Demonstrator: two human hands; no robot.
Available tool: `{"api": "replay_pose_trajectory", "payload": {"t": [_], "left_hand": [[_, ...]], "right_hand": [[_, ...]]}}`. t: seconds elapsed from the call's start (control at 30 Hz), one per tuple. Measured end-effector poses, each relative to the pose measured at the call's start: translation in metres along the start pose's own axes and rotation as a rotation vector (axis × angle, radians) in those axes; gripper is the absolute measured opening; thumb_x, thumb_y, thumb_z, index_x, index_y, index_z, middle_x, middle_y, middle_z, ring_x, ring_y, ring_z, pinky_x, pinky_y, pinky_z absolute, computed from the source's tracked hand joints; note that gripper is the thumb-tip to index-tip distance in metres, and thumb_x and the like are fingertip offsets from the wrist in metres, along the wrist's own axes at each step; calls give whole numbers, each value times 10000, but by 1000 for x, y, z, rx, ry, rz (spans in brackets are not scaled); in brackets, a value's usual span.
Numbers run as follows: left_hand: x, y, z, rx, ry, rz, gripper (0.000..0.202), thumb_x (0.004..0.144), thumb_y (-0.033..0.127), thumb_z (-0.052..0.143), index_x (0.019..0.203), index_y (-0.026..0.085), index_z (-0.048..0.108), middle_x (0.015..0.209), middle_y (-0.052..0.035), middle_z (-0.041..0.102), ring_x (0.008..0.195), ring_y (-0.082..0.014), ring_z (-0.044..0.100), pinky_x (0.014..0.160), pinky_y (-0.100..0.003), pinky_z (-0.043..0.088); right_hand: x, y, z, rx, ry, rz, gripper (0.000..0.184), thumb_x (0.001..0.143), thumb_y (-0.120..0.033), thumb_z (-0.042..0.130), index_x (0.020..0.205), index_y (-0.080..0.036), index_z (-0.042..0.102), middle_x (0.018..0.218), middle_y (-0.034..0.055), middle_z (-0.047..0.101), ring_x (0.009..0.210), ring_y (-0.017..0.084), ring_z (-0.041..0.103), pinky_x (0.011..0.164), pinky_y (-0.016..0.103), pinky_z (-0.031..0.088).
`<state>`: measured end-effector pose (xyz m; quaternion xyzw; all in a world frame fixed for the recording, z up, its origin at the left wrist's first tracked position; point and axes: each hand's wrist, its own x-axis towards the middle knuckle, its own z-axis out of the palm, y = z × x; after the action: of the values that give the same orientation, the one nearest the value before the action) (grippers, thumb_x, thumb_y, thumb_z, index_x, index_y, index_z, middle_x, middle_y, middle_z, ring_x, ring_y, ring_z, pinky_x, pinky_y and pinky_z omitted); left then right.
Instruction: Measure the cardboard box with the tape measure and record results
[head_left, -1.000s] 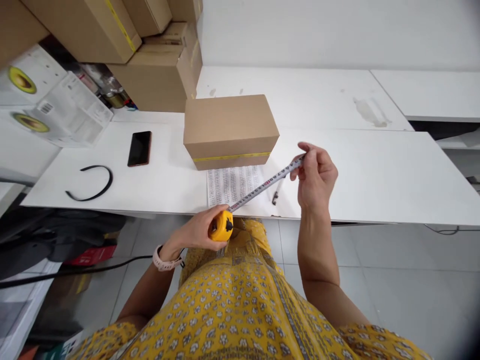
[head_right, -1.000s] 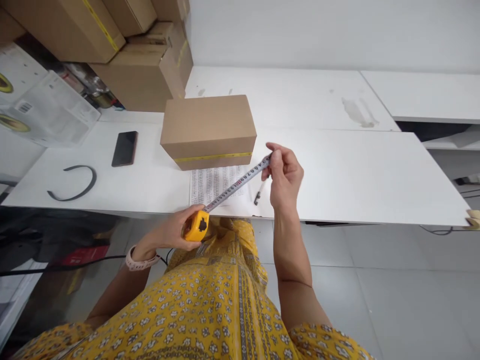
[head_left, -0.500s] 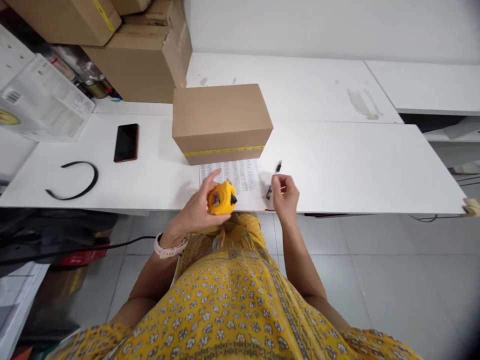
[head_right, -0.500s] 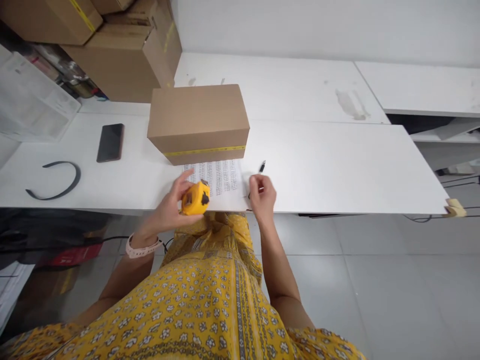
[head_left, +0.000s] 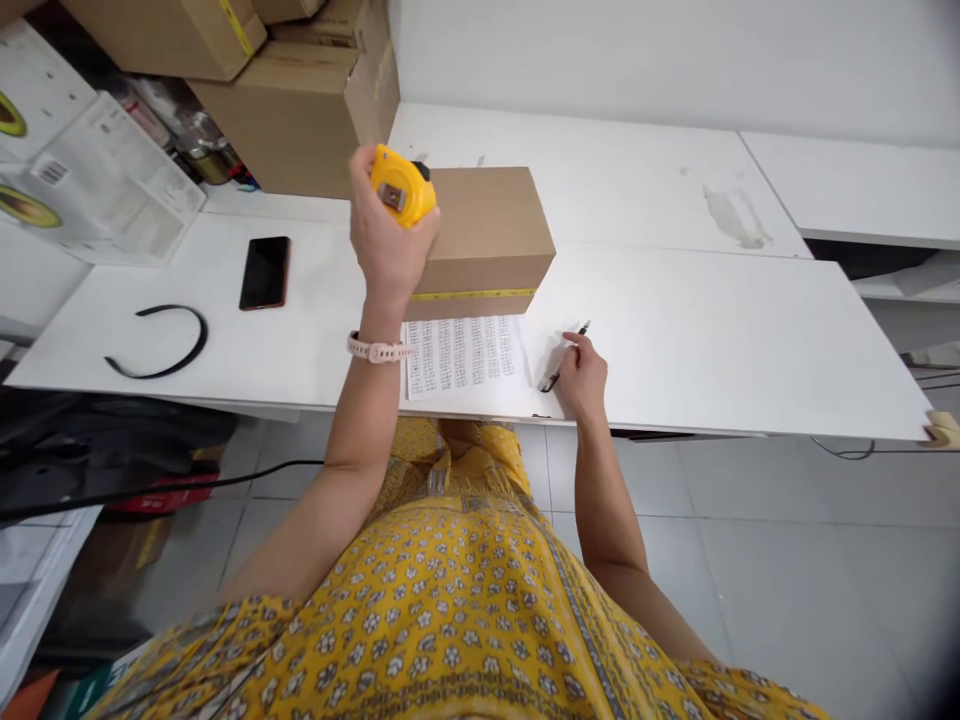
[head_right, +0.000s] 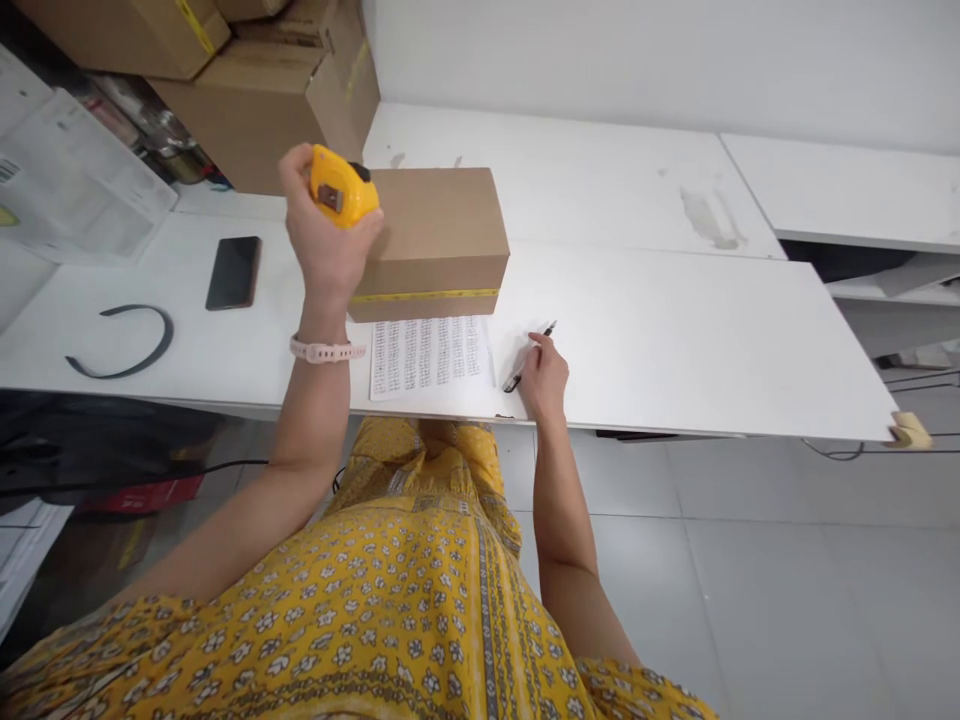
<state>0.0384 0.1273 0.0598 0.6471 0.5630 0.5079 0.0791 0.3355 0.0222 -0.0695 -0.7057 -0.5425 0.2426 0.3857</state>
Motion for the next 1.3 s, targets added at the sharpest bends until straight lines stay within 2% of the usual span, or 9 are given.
{"api": "replay_pose_trajectory", "payload": {"t": [0.13, 0.23, 0.37, 0.53, 0.63, 0.73, 0.93, 1.1, 1.3], "left_hand": [[23, -9, 11, 115, -94, -153, 734, 786, 207, 840, 1351, 201, 371, 1369, -59, 541, 1133, -181, 547, 1011, -373, 437], [33, -10, 10, 145, -225, -140, 648, 803, 209, 828, 1313, 191, 428, 1339, -65, 574, 1175, -200, 537, 1097, -416, 392], [13, 6, 5, 226, -108, 12, 598, 794, 163, 784, 1302, 236, 478, 1406, -87, 538, 1368, -287, 441, 1205, -494, 301], [-85, 21, 9, -34, -7, 194, 173, 976, 224, 553, 1133, 297, 558, 1144, -47, 678, 1155, -246, 614, 1090, -521, 438], [-143, 9, 17, -70, -117, 173, 116, 925, 164, 584, 992, 259, 573, 970, -25, 702, 960, -214, 667, 887, -430, 555], [-176, -7, 24, -48, -301, 80, 237, 826, 125, 670, 1018, 221, 571, 1036, -60, 697, 1035, -238, 645, 923, -426, 549], [-186, -11, 29, 78, -559, 38, 277, 793, 158, 717, 1043, 223, 615, 1355, -96, 603, 1351, -296, 476, 1155, -483, 393], [-186, -7, 27, 156, -630, 42, 240, 836, 221, 694, 1075, 241, 687, 1451, -75, 557, 1414, -299, 419, 1181, -487, 352], [-187, -8, 27, 159, -632, 64, 254, 842, 251, 691, 1091, 275, 739, 1489, -60, 536, 1437, -308, 401, 1185, -506, 341]], "right_hand": [[-10, 14, -9, 667, 66, 100, 349, 829, -340, 537, 1088, -176, 703, 891, 57, 754, 832, 207, 718, 839, 408, 563], [-17, 13, -17, 833, 104, 51, 345, 778, -370, 672, 1073, -192, 693, 985, 70, 773, 953, 227, 741, 906, 441, 564], [-27, -8, -21, 772, 179, -79, 316, 786, -424, 767, 982, -220, 627, 854, 22, 765, 873, 199, 744, 890, 414, 562], [-47, -39, 2, 761, 136, -59, 406, 972, -610, 456, 811, -243, 521, 484, -68, 516, 574, 157, 642, 712, 340, 549], [-55, -43, 23, 815, -71, -19, 523, 965, -693, 359, 1058, -236, 598, 712, 15, 688, 716, 191, 706, 695, 360, 566], [-58, -41, 38, 766, -181, -4, 522, 920, -669, 516, 1192, -237, 625, 1012, 75, 741, 901, 213, 713, 786, 382, 573], [-56, -39, 46, 512, -190, -43, 344, 875, -525, 684, 746, -215, 608, 647, -33, 558, 613, 124, 490, 591, 278, 414], [-56, -38, 45, 506, -227, -26, 270, 868, -470, 701, 879, -226, 585, 736, -32, 613, 641, 124, 526, 595, 266, 405], [-60, -35, 48, 359, -127, -44, 355, 864, -446, 664, 675, -238, 448, 552, -70, 473, 534, 112, 421, 549, 267, 348]]}}
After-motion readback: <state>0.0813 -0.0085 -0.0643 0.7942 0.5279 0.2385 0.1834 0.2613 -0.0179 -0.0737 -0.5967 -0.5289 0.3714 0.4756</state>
